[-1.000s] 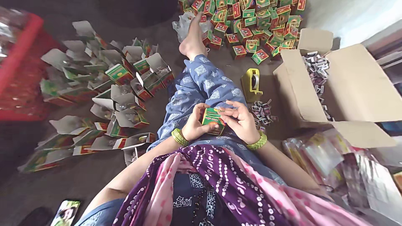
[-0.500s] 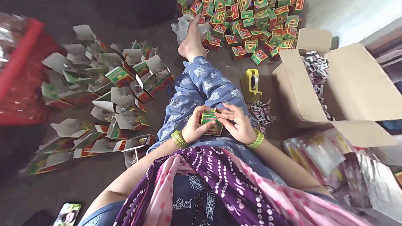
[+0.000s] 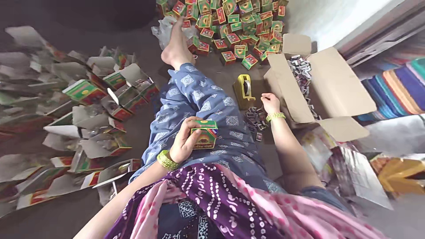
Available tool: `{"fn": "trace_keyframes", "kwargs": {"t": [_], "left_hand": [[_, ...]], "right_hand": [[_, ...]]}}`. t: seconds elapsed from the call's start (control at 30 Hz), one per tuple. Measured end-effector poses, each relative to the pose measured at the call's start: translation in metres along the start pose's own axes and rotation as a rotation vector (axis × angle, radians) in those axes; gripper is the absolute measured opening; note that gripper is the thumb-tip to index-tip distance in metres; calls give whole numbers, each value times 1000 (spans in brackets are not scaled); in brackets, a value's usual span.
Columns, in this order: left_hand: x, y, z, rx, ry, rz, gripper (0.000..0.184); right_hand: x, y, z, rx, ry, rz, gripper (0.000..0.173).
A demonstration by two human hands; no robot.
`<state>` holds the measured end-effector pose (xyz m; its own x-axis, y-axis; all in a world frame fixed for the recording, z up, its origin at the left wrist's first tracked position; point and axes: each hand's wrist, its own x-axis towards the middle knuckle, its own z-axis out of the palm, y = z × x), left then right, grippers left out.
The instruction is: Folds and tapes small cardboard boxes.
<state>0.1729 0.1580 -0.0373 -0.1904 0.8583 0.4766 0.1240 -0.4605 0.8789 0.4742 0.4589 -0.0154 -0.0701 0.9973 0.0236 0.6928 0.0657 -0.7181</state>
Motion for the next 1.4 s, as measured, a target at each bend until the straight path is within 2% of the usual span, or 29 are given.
{"fn": "trace_keyframes", "kwargs": {"t": [0.13,0.3,0.47,0.6,0.77,0.87,1.0,1.13,1.33,1.4], "left_hand": [[4,0,-1,-5,-10,16,23],[7,-1,-2,49,7,17,25],[8,-5,-3,58,-8,21,23],[8,-5,-3,50,-3,18,22],[8,-4,-5,36,18,22,22],[7,-6,-4,14,30,21,22],[6,-6,-3,25,28,9,23],[5,-4,-4,31,31,17,22],[3,-2,-3,16,82,-17,21],[3,-2,-3,26,102,-31,20]], "right_hand": [[34,20,16,-69,-195,42,46],[56,12,31,-171,-328,10,40],[68,8,41,-143,-321,54,41],[66,-1,40,-72,-272,185,37],[42,-10,28,134,-213,346,32],[23,-4,23,82,-205,383,35],[-1,-2,23,13,-224,362,39],[0,5,32,7,-214,304,36],[-4,-7,34,-430,-183,256,31],[-9,-14,33,-372,-209,194,32]]}}
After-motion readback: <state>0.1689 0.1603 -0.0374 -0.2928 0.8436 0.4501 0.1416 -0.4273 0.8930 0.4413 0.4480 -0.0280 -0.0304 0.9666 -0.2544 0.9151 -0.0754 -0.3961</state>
